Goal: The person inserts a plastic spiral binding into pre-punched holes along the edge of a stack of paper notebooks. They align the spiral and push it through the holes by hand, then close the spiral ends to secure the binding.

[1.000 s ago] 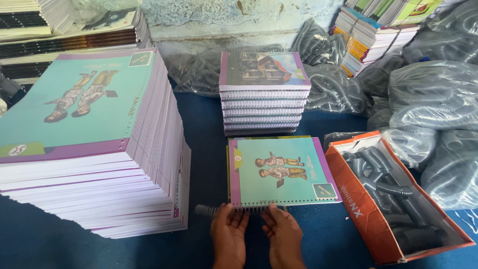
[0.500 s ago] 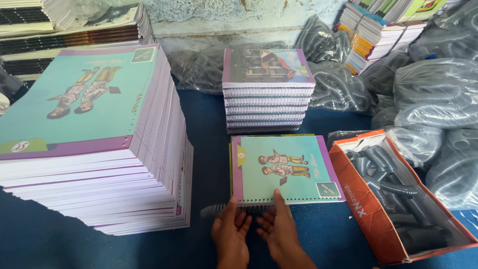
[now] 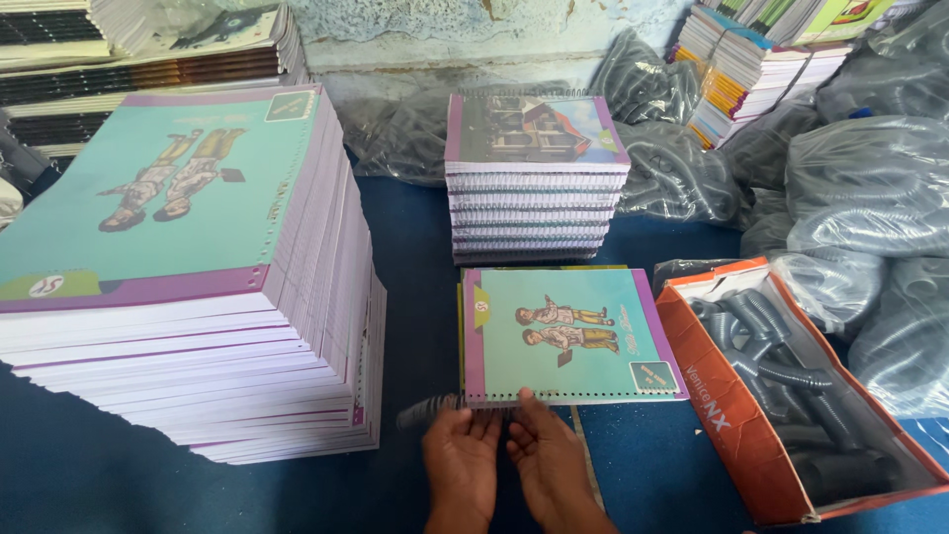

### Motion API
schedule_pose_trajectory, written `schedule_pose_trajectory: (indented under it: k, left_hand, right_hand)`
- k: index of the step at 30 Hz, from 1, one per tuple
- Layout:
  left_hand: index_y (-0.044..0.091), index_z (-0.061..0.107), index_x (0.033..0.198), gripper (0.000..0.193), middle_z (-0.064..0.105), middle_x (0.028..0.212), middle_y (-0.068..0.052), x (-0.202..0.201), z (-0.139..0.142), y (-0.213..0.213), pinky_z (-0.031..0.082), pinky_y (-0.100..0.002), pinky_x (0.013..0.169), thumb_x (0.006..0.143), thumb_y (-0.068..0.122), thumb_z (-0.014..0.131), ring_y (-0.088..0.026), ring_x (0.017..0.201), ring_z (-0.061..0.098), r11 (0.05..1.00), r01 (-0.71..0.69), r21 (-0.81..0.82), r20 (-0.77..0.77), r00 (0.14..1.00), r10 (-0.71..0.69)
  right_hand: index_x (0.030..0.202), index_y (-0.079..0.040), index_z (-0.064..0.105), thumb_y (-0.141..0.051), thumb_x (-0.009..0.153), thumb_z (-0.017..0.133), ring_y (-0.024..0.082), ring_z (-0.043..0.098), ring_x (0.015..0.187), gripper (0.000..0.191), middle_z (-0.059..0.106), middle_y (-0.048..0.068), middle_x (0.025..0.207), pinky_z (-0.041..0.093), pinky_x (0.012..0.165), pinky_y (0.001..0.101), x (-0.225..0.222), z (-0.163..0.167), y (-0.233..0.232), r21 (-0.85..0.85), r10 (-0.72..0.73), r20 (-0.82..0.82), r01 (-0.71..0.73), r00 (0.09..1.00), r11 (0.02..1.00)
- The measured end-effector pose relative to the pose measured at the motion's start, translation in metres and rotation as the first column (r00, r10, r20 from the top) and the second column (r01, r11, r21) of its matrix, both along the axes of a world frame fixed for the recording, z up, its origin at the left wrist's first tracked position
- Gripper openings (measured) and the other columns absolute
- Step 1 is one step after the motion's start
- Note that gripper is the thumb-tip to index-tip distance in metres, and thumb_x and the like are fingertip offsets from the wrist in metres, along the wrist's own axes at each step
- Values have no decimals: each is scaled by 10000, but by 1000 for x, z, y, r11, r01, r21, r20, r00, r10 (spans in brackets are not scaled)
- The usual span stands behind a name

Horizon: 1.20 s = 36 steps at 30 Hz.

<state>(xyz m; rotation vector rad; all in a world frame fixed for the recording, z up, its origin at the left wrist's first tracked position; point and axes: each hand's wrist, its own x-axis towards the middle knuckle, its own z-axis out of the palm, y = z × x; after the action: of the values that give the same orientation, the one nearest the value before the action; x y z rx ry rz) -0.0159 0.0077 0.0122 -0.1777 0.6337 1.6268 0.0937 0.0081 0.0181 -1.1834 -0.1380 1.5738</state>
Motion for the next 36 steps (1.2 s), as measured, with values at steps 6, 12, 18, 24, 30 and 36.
schedule_pose_trajectory:
  k: [6,12,18,24,30,36]
  left_hand:
    - [55,639,1036,315,674,956,-99,8,0,-8,544,-383,911,798,186,797,-226,951,672,969,-4,-247,-286,956,-69]
    - [59,638,1054,525,568,936,-75,2,9,0,435,-391,803,866,525,790,-228,904,554,900,87,-428,-390,880,-271]
    - [72,623,1118,457,643,1089,-133,-3,3,2,470,-446,960,815,403,706,-307,1103,587,978,81,-192,-41,995,-90]
    - [65,570,1078,380,671,1006,-127,-1,-9,-2,564,-444,947,730,54,721,-284,978,695,984,-6,-175,-164,986,-23]
    - [82,577,1082,422,643,957,-91,2,-8,-4,498,-366,779,818,270,848,-197,875,638,963,-11,-268,-332,940,-81]
    - [120,635,1147,534,627,1007,-80,0,-4,1,465,-361,736,817,534,709,-204,918,611,960,54,-275,-202,973,-113]
  right_hand:
    - [1129,-45,642,-565,813,773,204,561,804,622,563,91,1004,450,722,380,1,10,9,-238,102,100,-76,990,968]
    - [1170,-127,588,-65,732,719,208,650,1004,462,652,49,1097,533,854,393,-1,18,0,188,15,-118,7,993,982]
    - [1174,-137,599,-130,769,795,174,664,905,450,684,32,991,506,789,358,0,12,0,81,-3,-60,8,998,997]
    - [1105,-94,652,-383,811,847,155,533,761,457,603,37,902,455,703,350,-2,3,12,-128,32,19,-29,999,991]
    - [1038,-78,636,-226,794,723,183,662,849,298,686,63,947,516,779,368,3,-2,8,43,84,-176,-77,981,996]
    - [1049,-114,665,-136,812,759,181,693,914,255,714,50,984,513,839,371,1,-3,0,42,51,-137,-45,989,998]
